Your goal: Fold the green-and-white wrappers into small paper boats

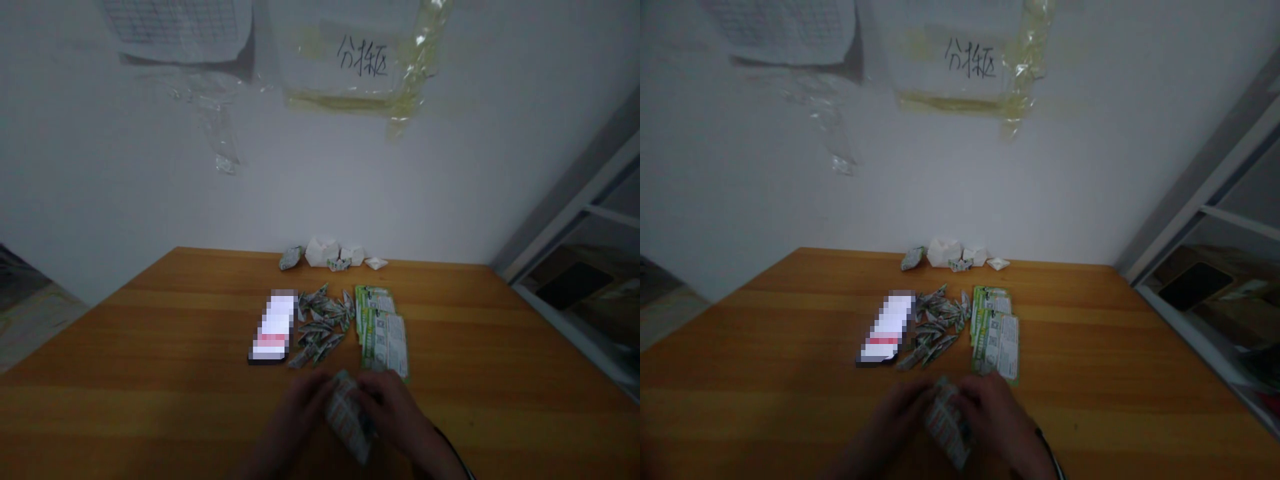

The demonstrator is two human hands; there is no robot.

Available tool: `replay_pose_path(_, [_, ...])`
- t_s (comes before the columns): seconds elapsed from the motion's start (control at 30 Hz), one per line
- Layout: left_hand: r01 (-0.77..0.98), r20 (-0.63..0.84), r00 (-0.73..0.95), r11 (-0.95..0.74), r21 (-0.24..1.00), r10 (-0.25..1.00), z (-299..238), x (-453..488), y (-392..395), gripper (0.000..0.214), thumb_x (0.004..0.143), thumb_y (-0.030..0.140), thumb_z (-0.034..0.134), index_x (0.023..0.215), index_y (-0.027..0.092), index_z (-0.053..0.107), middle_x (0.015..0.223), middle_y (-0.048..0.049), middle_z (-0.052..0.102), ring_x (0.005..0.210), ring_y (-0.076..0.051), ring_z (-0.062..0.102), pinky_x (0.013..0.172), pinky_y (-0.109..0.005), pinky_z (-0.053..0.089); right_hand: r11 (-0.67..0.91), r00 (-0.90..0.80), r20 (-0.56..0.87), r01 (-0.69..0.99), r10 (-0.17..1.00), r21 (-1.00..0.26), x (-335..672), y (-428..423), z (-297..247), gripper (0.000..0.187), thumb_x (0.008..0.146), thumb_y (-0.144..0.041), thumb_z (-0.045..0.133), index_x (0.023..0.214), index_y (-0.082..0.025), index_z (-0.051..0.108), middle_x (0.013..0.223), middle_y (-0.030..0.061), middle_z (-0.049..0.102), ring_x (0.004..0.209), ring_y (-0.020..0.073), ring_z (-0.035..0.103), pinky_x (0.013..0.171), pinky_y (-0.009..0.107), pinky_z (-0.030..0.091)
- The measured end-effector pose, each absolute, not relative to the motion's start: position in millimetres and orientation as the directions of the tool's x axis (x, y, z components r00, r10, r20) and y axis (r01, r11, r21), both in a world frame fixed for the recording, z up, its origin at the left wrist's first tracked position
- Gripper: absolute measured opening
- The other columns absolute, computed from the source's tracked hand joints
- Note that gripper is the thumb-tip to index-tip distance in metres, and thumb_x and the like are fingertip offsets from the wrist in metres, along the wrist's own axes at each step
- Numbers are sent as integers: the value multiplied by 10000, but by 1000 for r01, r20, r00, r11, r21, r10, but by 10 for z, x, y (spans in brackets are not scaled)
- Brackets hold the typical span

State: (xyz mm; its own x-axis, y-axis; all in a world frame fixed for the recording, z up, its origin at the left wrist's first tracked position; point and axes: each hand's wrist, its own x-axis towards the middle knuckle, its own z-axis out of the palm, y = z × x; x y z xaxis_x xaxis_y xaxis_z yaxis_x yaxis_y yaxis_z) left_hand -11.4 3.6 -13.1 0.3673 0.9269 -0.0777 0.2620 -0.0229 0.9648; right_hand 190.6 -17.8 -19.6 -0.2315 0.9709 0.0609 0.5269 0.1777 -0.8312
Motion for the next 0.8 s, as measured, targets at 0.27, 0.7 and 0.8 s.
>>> replay_pose_path(0.27, [-121,-271,219,302,946,937,-255,-99,151,362,666,472,760,621,120,690,564,-19,658,546,-151,582,536,-228,444,111,-9,125,518,992,-848,1672,-184,-344,290,857,-300,480,590,-189,454,526,-48,434,503,110,414,478,204,283])
replay_pose_path(0.7, [-113,-223,147,240,964,964,-213,-37,90,344,695,469,744,740,128,737,684,-56,739,632,-204,659,579,-252,503,73,209,140,300,968,-951,1457,-262,-360,274,833,-327,524,598,-191,485,547,-20,504,513,133,477,479,211,370])
replay_pose_path(0.8, [-69,-244,254,269,961,936,-158,-12,52,378,720,497,709,768,125,750,697,-71,748,655,-229,677,604,-286,523,66,245,116,202,963,-977,1443,-259,-341,285,824,-346,545,591,-201,470,528,-35,473,490,122,444,458,206,373])
